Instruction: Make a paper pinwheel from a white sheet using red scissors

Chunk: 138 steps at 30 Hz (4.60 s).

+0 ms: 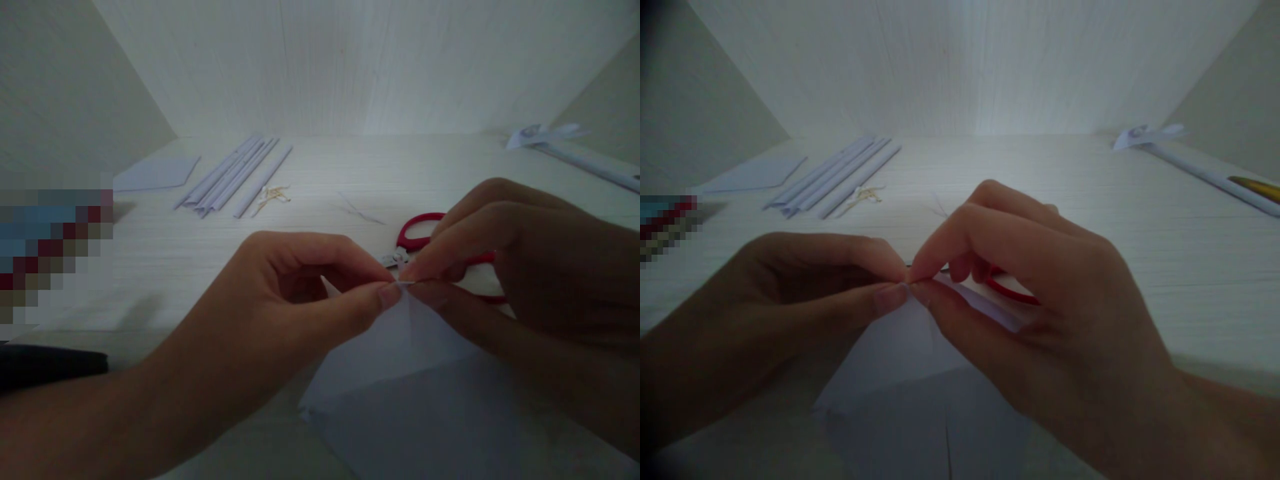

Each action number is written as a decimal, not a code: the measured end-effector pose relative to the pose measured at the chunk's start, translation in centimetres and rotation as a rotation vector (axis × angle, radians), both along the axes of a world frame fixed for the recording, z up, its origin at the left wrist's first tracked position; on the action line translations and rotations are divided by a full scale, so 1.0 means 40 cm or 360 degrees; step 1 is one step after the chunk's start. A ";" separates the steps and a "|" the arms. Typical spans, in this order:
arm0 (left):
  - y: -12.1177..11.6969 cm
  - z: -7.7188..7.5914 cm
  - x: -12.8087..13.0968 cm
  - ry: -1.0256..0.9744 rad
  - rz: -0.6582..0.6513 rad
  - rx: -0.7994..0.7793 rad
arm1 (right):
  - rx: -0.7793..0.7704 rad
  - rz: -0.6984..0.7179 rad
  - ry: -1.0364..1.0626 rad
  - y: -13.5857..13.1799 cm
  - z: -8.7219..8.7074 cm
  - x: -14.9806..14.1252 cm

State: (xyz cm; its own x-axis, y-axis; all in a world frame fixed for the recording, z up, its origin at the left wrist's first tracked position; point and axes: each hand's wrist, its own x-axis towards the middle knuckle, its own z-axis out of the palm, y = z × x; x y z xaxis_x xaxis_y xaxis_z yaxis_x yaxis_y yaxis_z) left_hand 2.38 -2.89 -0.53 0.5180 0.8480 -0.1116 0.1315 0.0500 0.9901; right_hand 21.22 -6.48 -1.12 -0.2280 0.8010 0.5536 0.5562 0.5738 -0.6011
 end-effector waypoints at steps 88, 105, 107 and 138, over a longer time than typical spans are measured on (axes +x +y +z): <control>-0.003 -0.003 -0.009 0.0018 -0.0007 0.0118 | 0.0085 0.0028 -0.0147 -0.005 0.001 0.008; 0.001 -0.005 -0.006 -0.0001 -0.0008 0.0078 | 0.0176 -0.0010 -0.0232 -0.004 -0.002 0.006; 0.000 -0.005 -0.007 0.0002 -0.0002 0.0073 | 0.0164 -0.0019 -0.0248 -0.006 -0.002 0.008; 0.002 -0.011 -0.004 -0.0125 -0.0023 -0.0118 | 0.0135 0.0046 -0.0256 -0.008 -0.002 0.017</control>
State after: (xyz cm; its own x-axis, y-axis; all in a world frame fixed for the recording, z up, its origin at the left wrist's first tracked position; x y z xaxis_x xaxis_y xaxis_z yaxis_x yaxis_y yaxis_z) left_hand 2.22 -2.82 -0.96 0.5398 0.8314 -0.1320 0.0546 0.1219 0.9910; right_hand 21.92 -6.81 -1.20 -0.3413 0.7447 0.5736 0.6239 0.6359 -0.4543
